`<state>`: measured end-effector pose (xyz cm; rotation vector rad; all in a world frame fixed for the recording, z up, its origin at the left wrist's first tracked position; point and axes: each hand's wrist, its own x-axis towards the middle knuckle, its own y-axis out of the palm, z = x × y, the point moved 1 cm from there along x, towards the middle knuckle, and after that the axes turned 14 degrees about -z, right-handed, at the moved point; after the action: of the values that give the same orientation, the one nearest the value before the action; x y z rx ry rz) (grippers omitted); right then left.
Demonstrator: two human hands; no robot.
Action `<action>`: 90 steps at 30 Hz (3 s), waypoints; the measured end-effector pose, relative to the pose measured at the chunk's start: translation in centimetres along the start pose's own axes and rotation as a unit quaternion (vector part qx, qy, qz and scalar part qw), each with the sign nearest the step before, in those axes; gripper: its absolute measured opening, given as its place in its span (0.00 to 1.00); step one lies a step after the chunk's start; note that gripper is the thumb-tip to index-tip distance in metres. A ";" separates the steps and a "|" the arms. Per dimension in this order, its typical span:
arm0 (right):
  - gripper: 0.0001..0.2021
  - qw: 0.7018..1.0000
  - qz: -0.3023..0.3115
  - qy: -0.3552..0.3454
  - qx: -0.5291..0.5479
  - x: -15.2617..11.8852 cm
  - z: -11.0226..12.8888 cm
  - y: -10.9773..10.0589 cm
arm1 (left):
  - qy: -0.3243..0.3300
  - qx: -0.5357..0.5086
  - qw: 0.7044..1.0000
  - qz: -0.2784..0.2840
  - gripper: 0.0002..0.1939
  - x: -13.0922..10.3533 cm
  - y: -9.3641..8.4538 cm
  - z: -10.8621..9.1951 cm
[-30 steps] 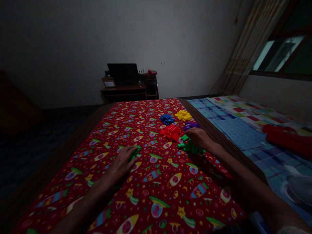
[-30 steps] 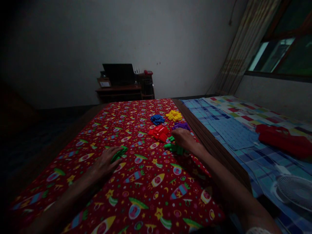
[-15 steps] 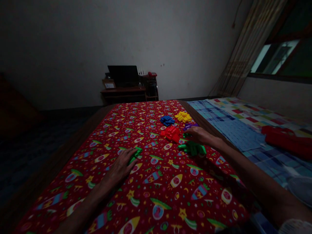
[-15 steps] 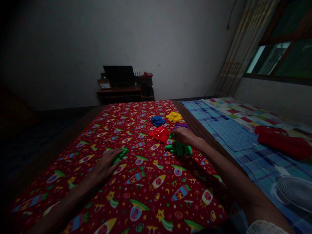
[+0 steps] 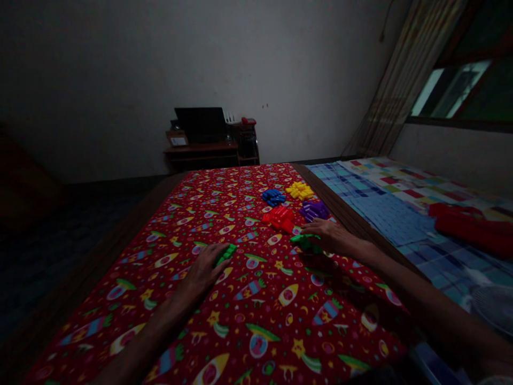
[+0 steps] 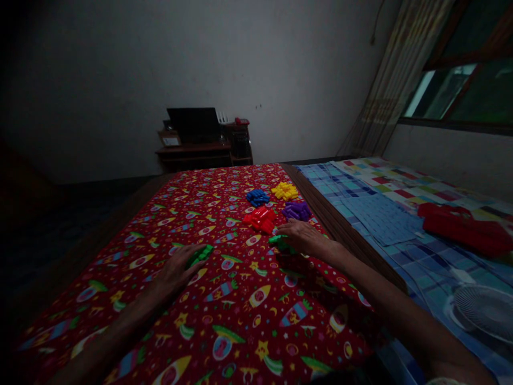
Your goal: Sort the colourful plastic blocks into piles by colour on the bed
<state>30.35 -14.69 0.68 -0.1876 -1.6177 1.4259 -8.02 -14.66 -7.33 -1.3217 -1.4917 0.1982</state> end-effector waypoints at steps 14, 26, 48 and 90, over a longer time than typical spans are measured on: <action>0.19 0.991 0.026 -0.056 0.115 0.0 8.4 7.8 | -0.098 -0.171 0.976 0.096 0.30 0.1 3.0 -8.0; 0.08 0.994 -0.004 -0.036 0.099 2.2 6.8 6.9 | -0.036 -0.141 0.987 0.068 0.29 -0.6 2.8 -6.3; 0.11 0.981 -0.151 0.102 0.073 -1.6 1.2 -0.2 | -0.134 -0.269 0.948 0.102 0.26 3.7 4.3 -10.4; 0.22 0.692 -0.472 0.514 0.187 2.0 -13.8 1.7 | -0.260 -0.008 0.959 -0.111 0.19 4.7 -3.5 5.2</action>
<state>38.31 -3.25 -1.35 0.0966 -0.2900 0.5380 -13.23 -9.67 -4.28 -1.1503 -2.0742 0.4132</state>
